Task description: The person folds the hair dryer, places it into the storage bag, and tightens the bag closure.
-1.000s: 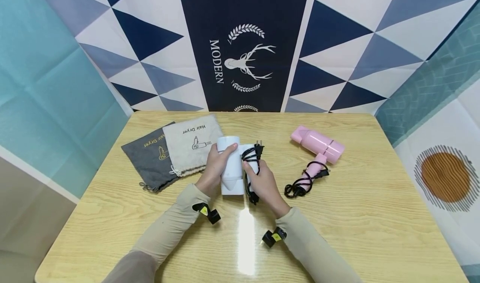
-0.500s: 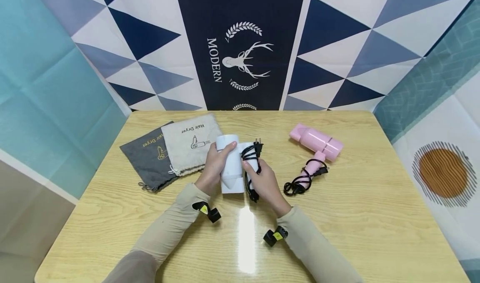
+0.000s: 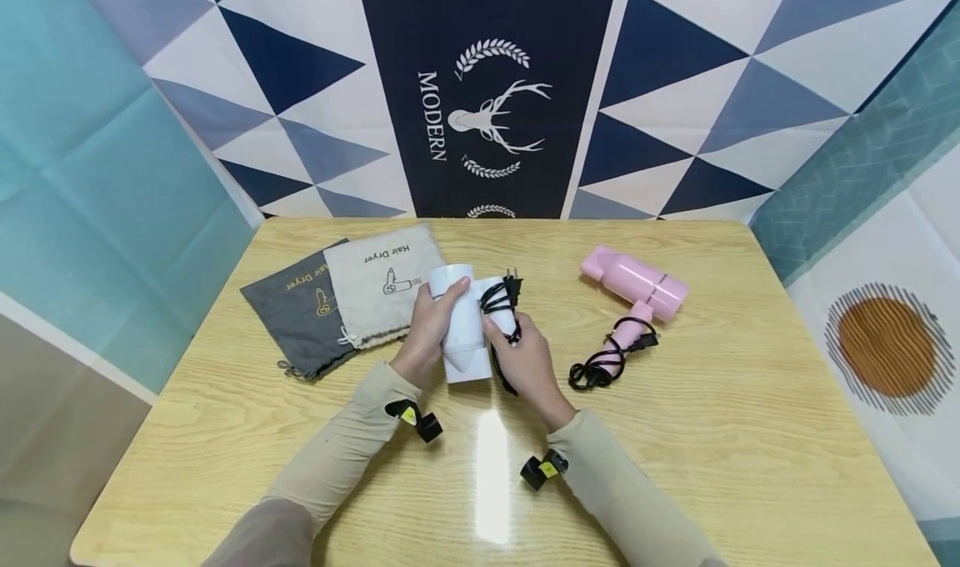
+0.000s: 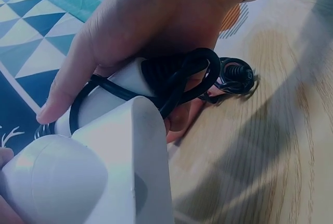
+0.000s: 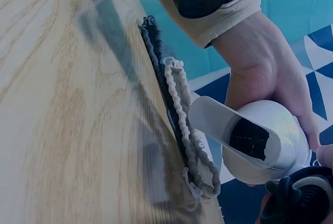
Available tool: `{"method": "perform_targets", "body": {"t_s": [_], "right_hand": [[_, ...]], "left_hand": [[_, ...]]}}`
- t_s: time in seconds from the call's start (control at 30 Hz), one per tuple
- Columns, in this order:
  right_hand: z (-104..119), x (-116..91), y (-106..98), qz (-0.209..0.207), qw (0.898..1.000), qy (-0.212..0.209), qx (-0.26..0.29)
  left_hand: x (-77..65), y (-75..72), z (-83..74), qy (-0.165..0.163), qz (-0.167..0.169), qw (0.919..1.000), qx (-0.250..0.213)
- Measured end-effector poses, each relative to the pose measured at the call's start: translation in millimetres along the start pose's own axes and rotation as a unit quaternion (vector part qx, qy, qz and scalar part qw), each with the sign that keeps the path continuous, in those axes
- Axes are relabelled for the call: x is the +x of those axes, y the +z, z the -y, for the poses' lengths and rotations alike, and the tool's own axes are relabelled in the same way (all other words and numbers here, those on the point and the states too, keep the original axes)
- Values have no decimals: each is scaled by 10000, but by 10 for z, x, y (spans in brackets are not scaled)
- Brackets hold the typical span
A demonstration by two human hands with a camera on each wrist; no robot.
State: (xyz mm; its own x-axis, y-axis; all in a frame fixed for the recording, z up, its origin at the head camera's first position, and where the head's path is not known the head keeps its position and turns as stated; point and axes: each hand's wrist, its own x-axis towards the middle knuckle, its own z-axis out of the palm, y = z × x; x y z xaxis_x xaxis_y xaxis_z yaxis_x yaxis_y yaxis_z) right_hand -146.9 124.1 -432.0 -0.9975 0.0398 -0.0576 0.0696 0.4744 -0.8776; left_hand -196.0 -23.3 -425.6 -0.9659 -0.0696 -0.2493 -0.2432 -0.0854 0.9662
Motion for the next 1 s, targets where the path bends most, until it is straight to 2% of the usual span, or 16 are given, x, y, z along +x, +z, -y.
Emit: {"method": "perform_targets", "body": {"t_s": [0.2,0.5,0.8,1.0], "right_hand": [[-25,-1,44,-87,9998,-130,-139],[-50,5,44,-237,9989,-92,-384],[-70,2,16,-239,9993,-77,-280],[-66,5,-7,-341,9989,-155,-268]], "left_hand": [[9,-17,28,-58,80,9999,39],[11,-31,46,-44,282,9996,28],[3,-42,42,-196,401,9989,139],[-18,-45,16,-75,587,9982,40]]}}
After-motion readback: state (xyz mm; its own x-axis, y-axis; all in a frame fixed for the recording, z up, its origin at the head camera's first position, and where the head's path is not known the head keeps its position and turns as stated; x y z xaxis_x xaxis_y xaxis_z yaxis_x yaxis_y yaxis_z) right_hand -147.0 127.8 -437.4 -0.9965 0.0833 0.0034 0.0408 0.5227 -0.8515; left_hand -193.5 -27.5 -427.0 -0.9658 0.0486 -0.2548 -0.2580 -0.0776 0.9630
